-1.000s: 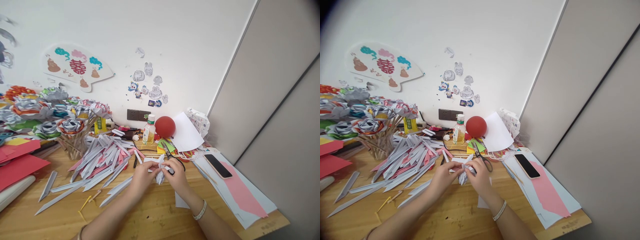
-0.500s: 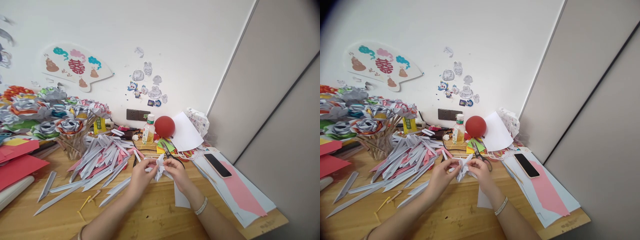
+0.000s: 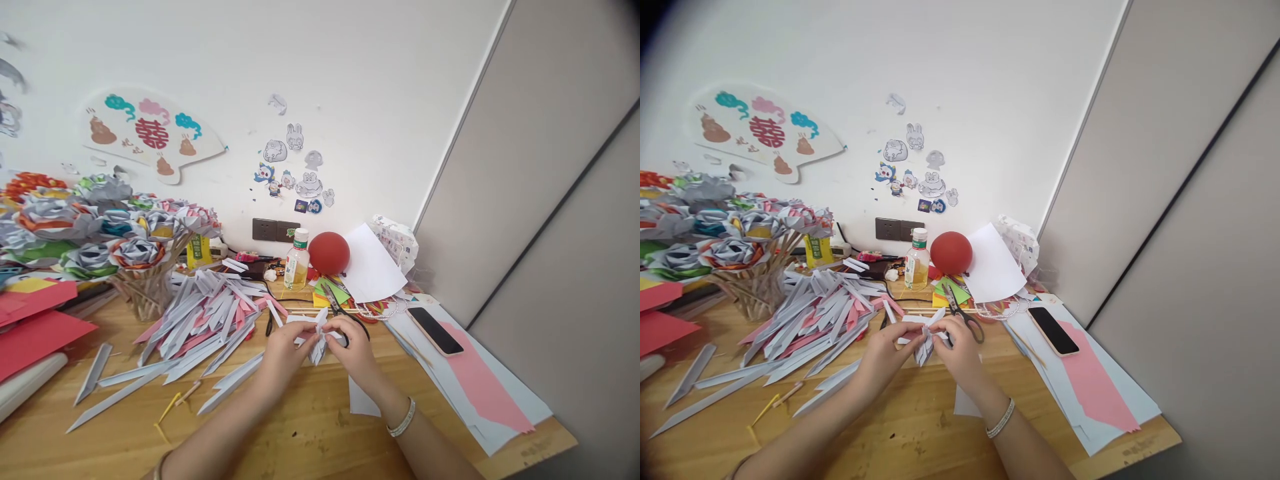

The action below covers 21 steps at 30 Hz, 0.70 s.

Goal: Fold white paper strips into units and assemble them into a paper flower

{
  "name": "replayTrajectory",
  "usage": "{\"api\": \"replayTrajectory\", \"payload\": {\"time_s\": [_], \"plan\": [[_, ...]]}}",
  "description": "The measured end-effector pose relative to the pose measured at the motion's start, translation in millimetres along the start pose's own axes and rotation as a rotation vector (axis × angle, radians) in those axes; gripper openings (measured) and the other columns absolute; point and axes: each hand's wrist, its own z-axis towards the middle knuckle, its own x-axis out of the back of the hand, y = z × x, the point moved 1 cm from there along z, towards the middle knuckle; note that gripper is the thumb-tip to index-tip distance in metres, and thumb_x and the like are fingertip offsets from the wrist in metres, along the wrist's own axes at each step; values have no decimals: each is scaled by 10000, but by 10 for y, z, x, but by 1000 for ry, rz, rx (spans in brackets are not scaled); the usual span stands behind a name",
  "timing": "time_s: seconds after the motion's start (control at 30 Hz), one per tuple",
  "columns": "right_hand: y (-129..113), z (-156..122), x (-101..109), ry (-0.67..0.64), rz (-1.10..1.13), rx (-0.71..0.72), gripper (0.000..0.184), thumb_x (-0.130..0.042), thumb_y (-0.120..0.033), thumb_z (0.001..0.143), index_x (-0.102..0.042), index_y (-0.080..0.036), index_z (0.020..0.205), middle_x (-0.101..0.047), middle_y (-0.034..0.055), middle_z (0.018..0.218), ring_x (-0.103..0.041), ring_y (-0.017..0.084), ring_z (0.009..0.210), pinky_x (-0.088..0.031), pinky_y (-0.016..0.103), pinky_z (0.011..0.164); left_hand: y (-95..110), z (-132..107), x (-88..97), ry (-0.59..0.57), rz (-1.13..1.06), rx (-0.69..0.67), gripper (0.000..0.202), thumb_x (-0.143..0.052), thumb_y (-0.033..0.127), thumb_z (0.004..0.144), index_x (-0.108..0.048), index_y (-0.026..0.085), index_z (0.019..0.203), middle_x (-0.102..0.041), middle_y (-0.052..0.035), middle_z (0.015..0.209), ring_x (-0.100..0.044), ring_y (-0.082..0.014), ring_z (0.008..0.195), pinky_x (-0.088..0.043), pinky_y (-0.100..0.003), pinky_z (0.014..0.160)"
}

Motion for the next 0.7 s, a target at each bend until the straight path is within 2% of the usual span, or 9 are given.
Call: {"api": "replayTrajectory", "payload": {"time_s": [0.23,0.47,0.57,0.7], "plan": [[4,-32,-33,-9,60,-23,166,-518,-123,738,-592,-216,855,-608,34,863,-551,181,840,-430,298,754,-13,-18,2,57,60,-26,102,-554,300,744,-605,222,785,-675,-13,804,-613,-186,762,-461,-294,726],[19,-17,-13,-45,132,-80,15,-559,-204,739,-559,-197,753,-556,5,763,-532,150,739,-433,269,686,15,-2,25,1,98,-93,94,-575,301,723,-575,207,719,-625,1,700,-565,-161,671,-429,-256,652],[-14,4,39,-101,217,-148,58,-580,-240,733,-553,-195,757,-544,-3,748,-527,141,716,-434,260,660,47,28,43,-64,53,-71,127,-567,315,719,-550,199,671,-589,15,660,-535,-148,646,-411,-236,609],[-43,7,97,-281,399,-320,149,-627,-307,707,-556,-181,746,-545,-23,695,-526,121,644,-431,239,600,-19,68,13,-240,-120,57,197,-615,349,663,-519,181,621,-540,38,603,-502,-122,589,-381,-204,525]]}}
